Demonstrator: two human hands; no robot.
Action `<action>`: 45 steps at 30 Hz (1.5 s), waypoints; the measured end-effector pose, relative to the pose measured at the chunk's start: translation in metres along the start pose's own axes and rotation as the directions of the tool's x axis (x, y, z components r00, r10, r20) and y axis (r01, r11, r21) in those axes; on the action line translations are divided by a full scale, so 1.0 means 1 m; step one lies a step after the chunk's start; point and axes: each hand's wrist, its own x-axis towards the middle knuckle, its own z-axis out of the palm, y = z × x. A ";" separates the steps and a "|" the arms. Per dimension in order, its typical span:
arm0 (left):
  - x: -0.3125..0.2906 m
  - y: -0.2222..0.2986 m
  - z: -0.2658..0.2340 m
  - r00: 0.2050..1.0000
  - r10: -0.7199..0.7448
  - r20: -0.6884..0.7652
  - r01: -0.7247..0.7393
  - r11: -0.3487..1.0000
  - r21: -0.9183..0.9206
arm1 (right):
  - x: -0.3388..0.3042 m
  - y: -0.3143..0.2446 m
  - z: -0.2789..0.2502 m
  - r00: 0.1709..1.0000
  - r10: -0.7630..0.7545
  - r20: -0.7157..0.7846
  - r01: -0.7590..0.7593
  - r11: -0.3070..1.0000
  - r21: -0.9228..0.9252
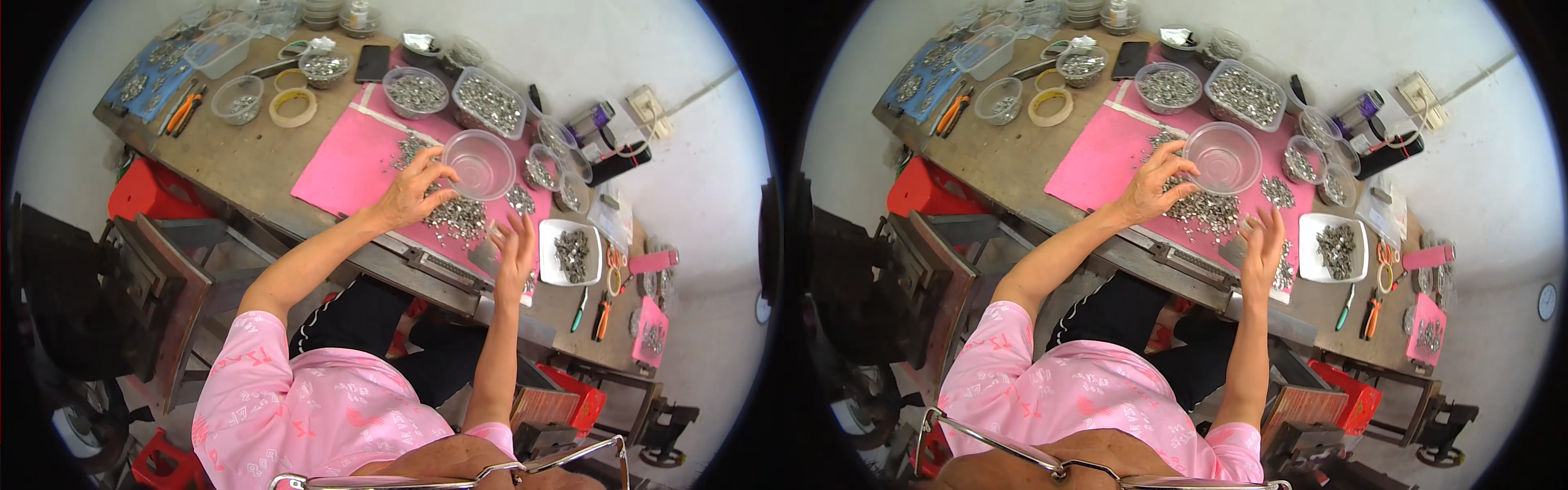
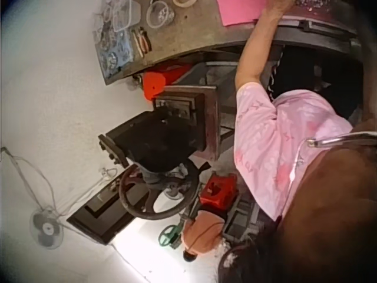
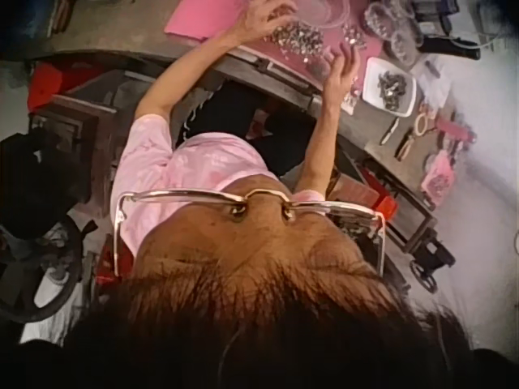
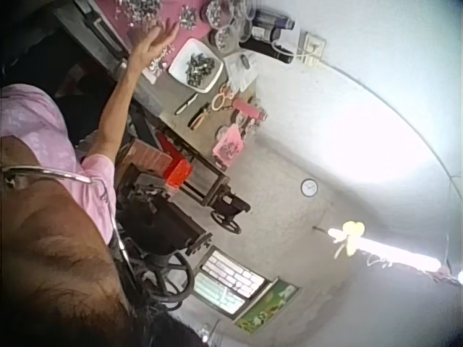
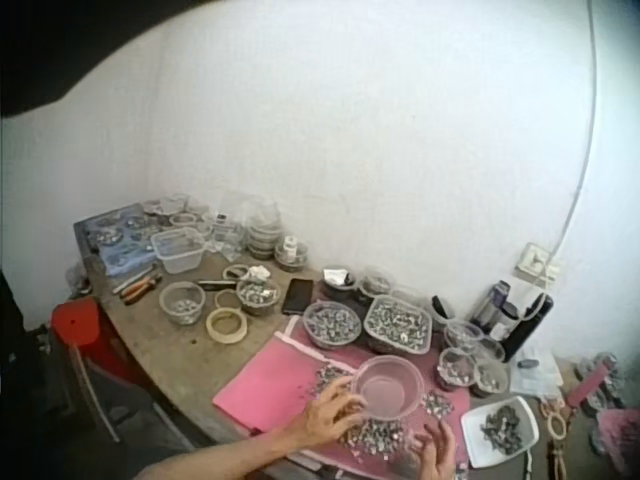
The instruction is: The person places a metal fixture into a press machine, turns the wheel lever, and cleans the fixture with a brush. The person then gathers small metal pieces from the table and loads them into the fixture by hand.
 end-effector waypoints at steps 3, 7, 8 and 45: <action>0.009 -0.010 -0.018 0.998 -0.044 -0.034 0.046 0.998 0.050 | -0.038 0.009 -0.033 0.978 -0.133 -0.164 0.104 0.980 -0.169; 0.021 -0.026 -0.056 0.981 -0.147 -0.127 0.155 0.986 0.056 | -0.079 0.031 -0.052 0.951 -0.177 -0.254 0.121 0.968 -0.221; 0.028 -0.034 -0.064 0.971 -0.173 -0.164 0.185 0.981 0.061 | -0.085 0.035 -0.056 0.934 -0.222 -0.279 0.135 0.944 -0.301; 0.296 -0.332 -0.312 0.539 -0.007 -0.842 0.623 0.677 0.393 | -0.098 0.035 -0.024 0.944 -0.263 -0.199 -0.001 0.600 -0.800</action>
